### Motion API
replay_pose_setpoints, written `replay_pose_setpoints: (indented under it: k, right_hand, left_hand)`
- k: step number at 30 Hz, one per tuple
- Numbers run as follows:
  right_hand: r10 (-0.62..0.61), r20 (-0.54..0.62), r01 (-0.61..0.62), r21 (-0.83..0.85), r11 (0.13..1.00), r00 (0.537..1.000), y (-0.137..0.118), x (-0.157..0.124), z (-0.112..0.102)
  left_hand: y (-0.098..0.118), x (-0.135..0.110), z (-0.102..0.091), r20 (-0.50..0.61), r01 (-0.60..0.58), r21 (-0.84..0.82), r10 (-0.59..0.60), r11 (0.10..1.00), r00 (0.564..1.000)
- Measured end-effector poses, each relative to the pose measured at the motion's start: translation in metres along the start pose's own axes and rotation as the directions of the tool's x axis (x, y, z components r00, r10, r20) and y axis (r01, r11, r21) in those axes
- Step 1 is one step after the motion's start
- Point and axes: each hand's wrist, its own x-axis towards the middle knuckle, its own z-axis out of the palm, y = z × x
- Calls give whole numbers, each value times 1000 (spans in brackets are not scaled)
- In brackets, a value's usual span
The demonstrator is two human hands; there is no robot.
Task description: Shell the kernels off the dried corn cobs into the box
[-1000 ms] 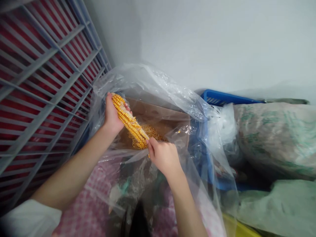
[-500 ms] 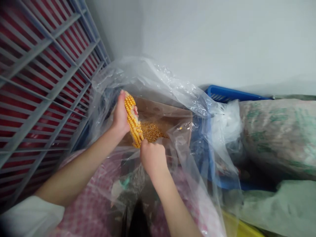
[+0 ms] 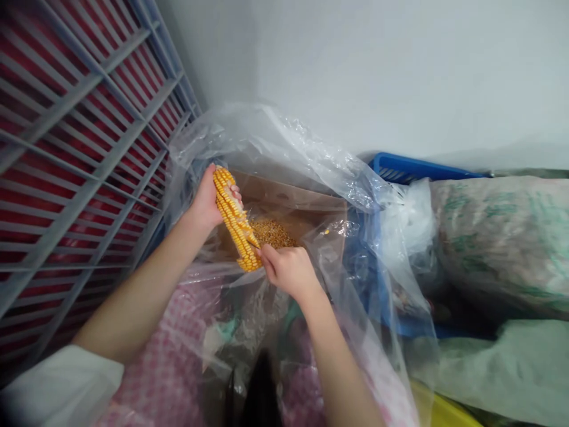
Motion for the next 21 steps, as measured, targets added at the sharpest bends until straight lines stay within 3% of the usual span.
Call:
replay_pose_setpoints:
  k: [3,6,7,10,13,17,21]
  right_hand:
    - [-34,-39,37,75,996,999,2,0,-5]
    - [33,-79,-18,173,985,996,5,1,-9]
    - [80,-81,-62,202,977,993,5,2,-11]
    - [247,-73,-216,288,933,966,8,3,-18]
    - [297,-18,-276,319,907,955,7,1,-27]
    - [318,105,-333,184,925,942,0,-3,-35]
    - [353,193,-363,17,932,915,-7,-3,-37]
  left_hand:
    - [-4,-3,1,87,180,-35,-176,983,981]
    - [-4,-4,1,178,340,-126,-315,932,932]
    - [-3,-3,1,178,319,-154,-292,935,940]
    - [6,0,0,92,117,-197,-101,973,991]
    - [17,3,-3,23,-26,-216,32,976,999]
    - [23,5,-4,-28,-149,-231,147,961,989]
    - [22,4,-2,-30,-194,-208,192,959,981]
